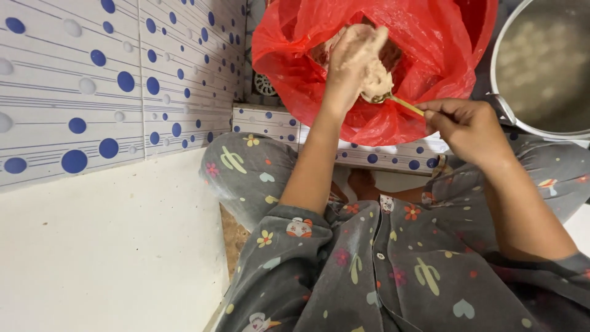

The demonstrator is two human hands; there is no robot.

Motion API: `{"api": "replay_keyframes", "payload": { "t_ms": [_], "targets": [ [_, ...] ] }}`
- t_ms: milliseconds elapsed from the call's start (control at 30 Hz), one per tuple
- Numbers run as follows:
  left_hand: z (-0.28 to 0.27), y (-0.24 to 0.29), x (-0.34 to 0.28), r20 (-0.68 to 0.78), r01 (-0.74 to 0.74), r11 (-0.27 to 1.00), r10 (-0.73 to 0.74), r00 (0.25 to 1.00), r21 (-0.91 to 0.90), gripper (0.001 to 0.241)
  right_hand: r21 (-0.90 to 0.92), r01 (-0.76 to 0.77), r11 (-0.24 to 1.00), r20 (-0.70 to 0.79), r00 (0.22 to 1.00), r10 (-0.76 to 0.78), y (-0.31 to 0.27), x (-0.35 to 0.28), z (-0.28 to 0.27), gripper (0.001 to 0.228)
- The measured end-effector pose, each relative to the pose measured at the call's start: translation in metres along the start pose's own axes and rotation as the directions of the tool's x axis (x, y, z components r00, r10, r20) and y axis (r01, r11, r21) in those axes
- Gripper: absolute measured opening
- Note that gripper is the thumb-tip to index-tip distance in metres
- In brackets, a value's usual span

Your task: A person is manually forming meatballs by squeezing meat paste through their hand and scooping them into a pot of water using a spoon.

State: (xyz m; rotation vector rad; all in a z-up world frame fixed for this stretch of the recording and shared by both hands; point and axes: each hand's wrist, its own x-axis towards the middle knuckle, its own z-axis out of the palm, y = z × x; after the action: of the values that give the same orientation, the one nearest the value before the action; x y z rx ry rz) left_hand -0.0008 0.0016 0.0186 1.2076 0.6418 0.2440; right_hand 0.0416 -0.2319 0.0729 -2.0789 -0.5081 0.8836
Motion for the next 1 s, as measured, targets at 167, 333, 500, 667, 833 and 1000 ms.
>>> {"api": "replay_keyframes", "payload": {
  "t_ms": [167, 333, 500, 667, 833, 1000],
  "targets": [
    [0.01, -0.019, 0.003, 0.238, -0.593, 0.638, 0.556, 0.796, 0.491, 0.03, 0.021, -0.009, 1.0, -0.068, 0.998, 0.01, -0.022, -0.006, -0.006, 0.021],
    [0.012, -0.033, 0.006, 0.228, -0.629, 0.512, 0.64, 0.733, 0.585, 0.032, -0.063, 0.091, 0.994, -0.129, 0.987, -0.098, -0.028, -0.009, -0.007, 0.021],
    [-0.005, -0.025, 0.011, -0.022, -0.36, 0.909, 0.372, 0.928, 0.211, 0.028, -0.152, -0.031, 0.988, -0.055, 0.998, 0.023, -0.042, -0.018, -0.024, 0.025],
    [-0.02, -0.032, 0.018, -0.121, -0.276, 0.873, 0.248, 0.961, -0.403, 0.017, -0.151, 0.052, 0.987, -0.225, 0.971, -0.085, 0.013, -0.02, -0.059, 0.023],
    [-0.009, -0.033, 0.017, -0.183, -0.271, 0.946, 0.239, 0.954, -0.176, 0.026, 0.088, -0.122, 0.989, -0.398, 0.906, 0.147, 0.121, -0.007, -0.09, 0.029],
    [-0.005, -0.02, 0.006, -0.005, -0.323, 0.945, 0.324, 0.946, 0.055, 0.037, 0.111, -0.313, 0.943, -0.461, 0.825, 0.328, 0.215, 0.001, -0.116, 0.048]
  ]
}}
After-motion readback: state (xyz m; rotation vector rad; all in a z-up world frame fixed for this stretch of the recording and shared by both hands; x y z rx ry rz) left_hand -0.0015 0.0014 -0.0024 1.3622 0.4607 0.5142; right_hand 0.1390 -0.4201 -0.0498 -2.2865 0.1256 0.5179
